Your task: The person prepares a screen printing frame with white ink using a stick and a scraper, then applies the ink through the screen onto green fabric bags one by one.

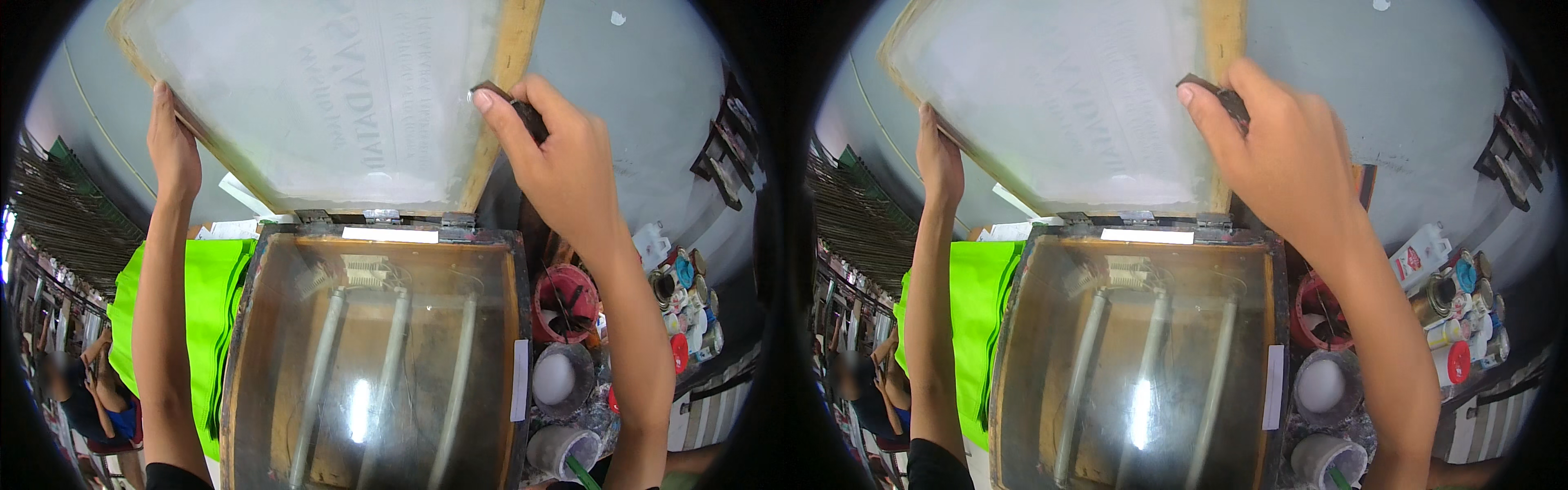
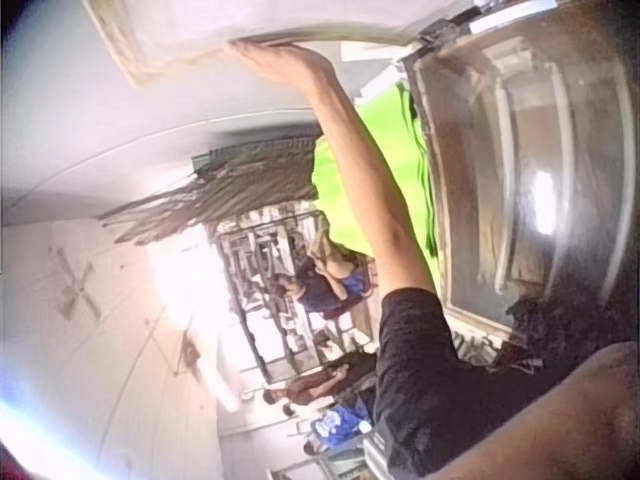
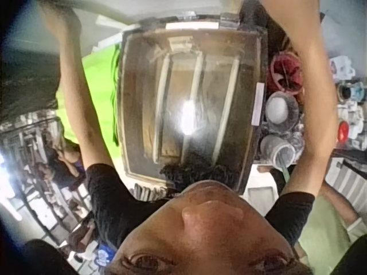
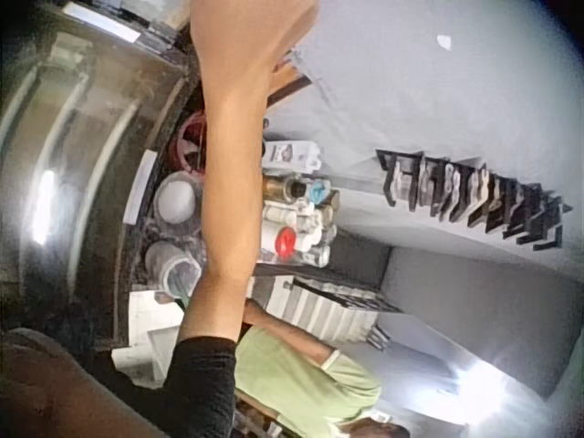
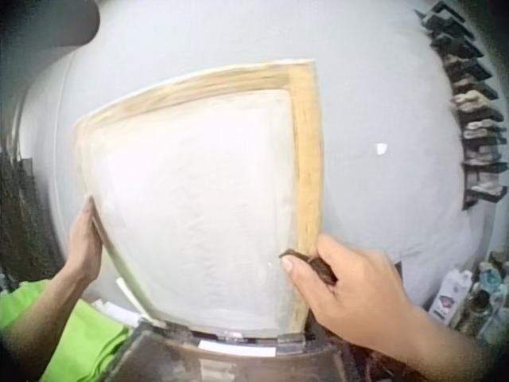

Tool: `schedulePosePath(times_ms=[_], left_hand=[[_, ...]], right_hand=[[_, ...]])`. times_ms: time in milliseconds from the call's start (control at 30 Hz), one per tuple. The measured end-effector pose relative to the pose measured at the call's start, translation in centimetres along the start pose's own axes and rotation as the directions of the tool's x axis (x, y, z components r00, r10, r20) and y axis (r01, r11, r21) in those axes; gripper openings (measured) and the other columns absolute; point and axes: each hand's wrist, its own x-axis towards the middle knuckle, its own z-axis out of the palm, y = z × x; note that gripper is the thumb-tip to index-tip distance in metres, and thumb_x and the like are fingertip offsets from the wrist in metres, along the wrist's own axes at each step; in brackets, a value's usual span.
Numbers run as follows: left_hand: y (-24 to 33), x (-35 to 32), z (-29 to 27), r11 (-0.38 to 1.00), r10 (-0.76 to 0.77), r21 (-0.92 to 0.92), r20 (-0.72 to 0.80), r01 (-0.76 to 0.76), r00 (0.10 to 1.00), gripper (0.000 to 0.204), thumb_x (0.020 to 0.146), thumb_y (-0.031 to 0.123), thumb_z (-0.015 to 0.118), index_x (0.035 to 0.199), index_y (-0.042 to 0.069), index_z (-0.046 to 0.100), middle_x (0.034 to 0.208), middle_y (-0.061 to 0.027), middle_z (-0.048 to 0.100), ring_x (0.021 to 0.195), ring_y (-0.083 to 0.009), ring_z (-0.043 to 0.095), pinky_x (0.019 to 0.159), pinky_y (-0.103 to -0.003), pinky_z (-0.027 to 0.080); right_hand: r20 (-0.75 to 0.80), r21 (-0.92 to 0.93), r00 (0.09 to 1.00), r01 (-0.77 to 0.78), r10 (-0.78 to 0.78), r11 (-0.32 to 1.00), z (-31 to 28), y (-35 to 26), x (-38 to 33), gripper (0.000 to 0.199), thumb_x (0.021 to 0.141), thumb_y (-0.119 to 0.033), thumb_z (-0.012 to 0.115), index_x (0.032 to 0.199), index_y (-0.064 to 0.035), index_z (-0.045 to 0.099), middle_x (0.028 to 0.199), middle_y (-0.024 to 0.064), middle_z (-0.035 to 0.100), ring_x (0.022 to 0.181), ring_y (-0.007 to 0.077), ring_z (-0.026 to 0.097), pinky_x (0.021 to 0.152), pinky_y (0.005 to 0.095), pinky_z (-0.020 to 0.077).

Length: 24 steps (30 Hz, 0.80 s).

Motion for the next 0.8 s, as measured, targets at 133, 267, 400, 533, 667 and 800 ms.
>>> schedulePosePath(times_ms=[133, 267, 400, 533, 667, 800], left_hand=[[-0.4, 0.4, -0.7, 1.0, 0.01, 0.001, 0.016, -0.01, 1.0, 0.069, 0.11, 0.048, 0.042, 0.153, -0.005, 0.034, 0.159, -0.0135, 0.038, 0.145, -0.0224, 0.038, 0.122, -0.038, 0.028], [0.1, -0.1, -0.2, 0.999, -0.01, 0.051, 0.004, 0.01, 1.0, 0.069, 0.11, 0.048, 0.043, 0.153, -0.006, 0.035, 0.158, -0.0137, 0.038, 0.145, -0.0222, 0.038, 0.123, -0.037, 0.027], [0.1, -0.1, -0.6, 0.998, 0.014, 0.063, 0.019, -0.016, 1.0, 0.07, 0.109, 0.047, 0.044, 0.154, -0.005, 0.034, 0.158, -0.0146, 0.038, 0.146, -0.0225, 0.037, 0.123, -0.037, 0.027], [0.1, -0.2, -0.6, 0.999, 0.009, 0.045, 0.022, -0.01, 1.0, 0.069, 0.109, 0.047, 0.045, 0.154, -0.005, 0.035, 0.158, -0.0149, 0.038, 0.146, -0.0226, 0.037, 0.123, -0.036, 0.027], [-0.1, -0.1, -1.0, 0.997, 0.034, 0.071, 0.041, -0.037, 0.999, 0.069, 0.109, 0.048, 0.045, 0.153, -0.005, 0.037, 0.157, -0.0154, 0.039, 0.144, -0.0224, 0.038, 0.122, -0.036, 0.028], [0.0, -0.1, -1.0, 0.997, 0.031, 0.073, 0.042, -0.034, 0.999, 0.069, 0.109, 0.048, 0.046, 0.151, -0.006, 0.039, 0.154, -0.0163, 0.043, 0.141, -0.0226, 0.042, 0.121, -0.036, 0.03]], right_hand=[[-0.036, -0.038, 0.999, 0.028, -0.029, 0.999, 1.0, -0.2, 1.1, 0.034, 0.097, -0.031, 0.072, 0.085, 0.0007, 0.065, 0.058, 0.0063, 0.052, 0.054, 0.0107, 0.044, 0.05, 0.0294, 0.0381], [-0.025, -0.128, 1.0, -0.006, 0.003, 0.992, 1.3, -0.3, 1.5, 0.038, 0.095, -0.034, 0.073, 0.083, 0.0001, 0.065, 0.057, 0.0062, 0.053, 0.052, 0.0105, 0.045, 0.049, 0.0289, 0.0378], [-0.047, -0.192, 0.999, 0.001, -0.01, 0.981, 1.7, -0.7, 1.6, 0.04, 0.094, -0.037, 0.074, 0.08, -0.0007, 0.065, 0.056, 0.0066, 0.053, 0.051, 0.0113, 0.046, 0.049, 0.0293, 0.0386], [-0.074, -0.275, 0.997, 0.012, -0.033, 0.961, 2.0, -1.0, 1.6, 0.043, 0.093, -0.04, 0.075, 0.079, -0.0009, 0.064, 0.056, 0.0084, 0.055, 0.05, 0.0153, 0.048, 0.05, 0.0316, 0.0408], [-0.097, -0.341, 0.994, 0.006, -0.041, 0.94, 2.2, -1.3, 1.6, 0.046, 0.092, -0.043, 0.075, 0.079, -0.0008, 0.064, 0.057, 0.0112, 0.058, 0.049, 0.0214, 0.053, 0.051, 0.0345, 0.0434], [-0.13, -0.381, 0.99, -0.004, -0.049, 0.925, 2.6, -1.4, 1.5, 0.048, 0.091, -0.046, 0.074, 0.078, -0.0013, 0.064, 0.057, 0.0126, 0.059, 0.05, 0.0261, 0.057, 0.051, 0.0363, 0.0446]])
